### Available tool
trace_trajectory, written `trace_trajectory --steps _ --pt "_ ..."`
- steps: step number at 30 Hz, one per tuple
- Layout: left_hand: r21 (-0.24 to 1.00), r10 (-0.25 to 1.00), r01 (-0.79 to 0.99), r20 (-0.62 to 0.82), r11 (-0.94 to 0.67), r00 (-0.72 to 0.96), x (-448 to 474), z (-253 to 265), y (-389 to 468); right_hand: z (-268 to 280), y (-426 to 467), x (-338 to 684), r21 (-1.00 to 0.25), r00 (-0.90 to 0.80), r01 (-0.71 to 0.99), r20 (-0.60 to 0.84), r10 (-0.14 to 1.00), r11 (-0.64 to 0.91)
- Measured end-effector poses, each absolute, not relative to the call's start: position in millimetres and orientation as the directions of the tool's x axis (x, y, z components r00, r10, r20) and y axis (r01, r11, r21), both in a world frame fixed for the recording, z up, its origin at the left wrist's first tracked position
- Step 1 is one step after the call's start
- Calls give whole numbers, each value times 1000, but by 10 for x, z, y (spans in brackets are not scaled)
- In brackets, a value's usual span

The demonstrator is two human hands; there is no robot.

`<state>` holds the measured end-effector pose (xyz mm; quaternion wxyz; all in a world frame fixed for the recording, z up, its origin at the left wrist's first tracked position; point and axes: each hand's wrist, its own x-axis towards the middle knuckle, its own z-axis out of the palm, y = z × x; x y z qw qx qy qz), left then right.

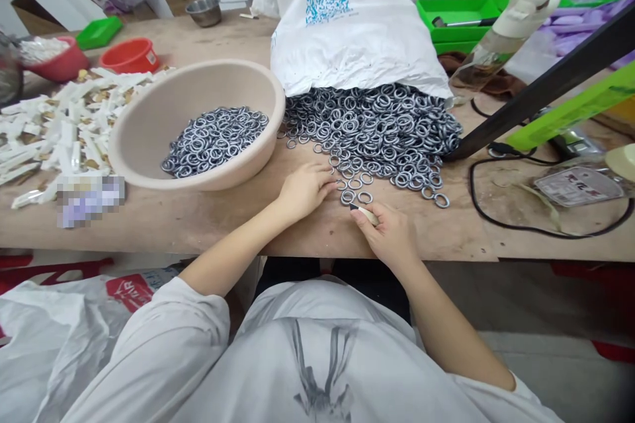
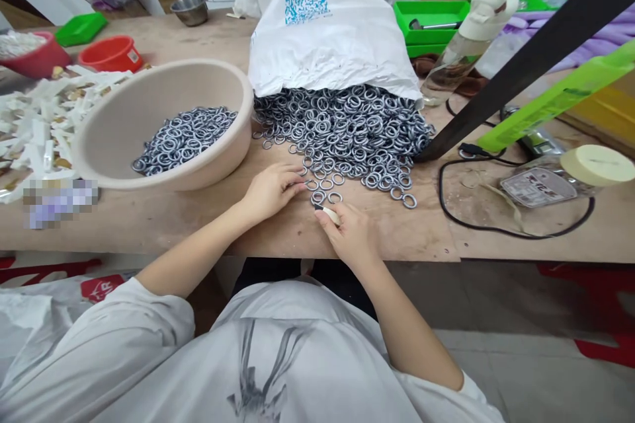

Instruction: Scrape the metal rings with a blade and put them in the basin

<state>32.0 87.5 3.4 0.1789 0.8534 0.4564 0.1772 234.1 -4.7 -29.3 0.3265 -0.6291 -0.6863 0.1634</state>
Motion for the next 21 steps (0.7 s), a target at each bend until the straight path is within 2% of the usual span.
trace_trajectory --steps 3,6,8,12,16,18,21 --pt "678 870 575 209 -458 447 246 119 770 -261 -43 2329 -787 68 607 189 980 110" --pt "927 901 305 71 -217 427 241 208 519 -184 -45 2252 -953 81 280 143 986 115" --pt "993 900 112 -21 -31 435 260 235 339 -125 -47 2183 -982 37 137 134 990 127" --pt "949 885 -139 -204 284 419 291 172 113 -36 -49 2107 -966 -47 152 205 978 210" --pt "811 710 -122 -416 573 569 307 85 1 -2 -54 2112 -934 -129 176 292 947 312" --pt "764 670 -156 -425 626 609 325 78 -49 -6 -58 2108 -937 -159 148 292 943 315" --pt "757 712 -245 -378 606 592 355 87 -108 -26 -63 2080 -967 -171 90 219 961 236"
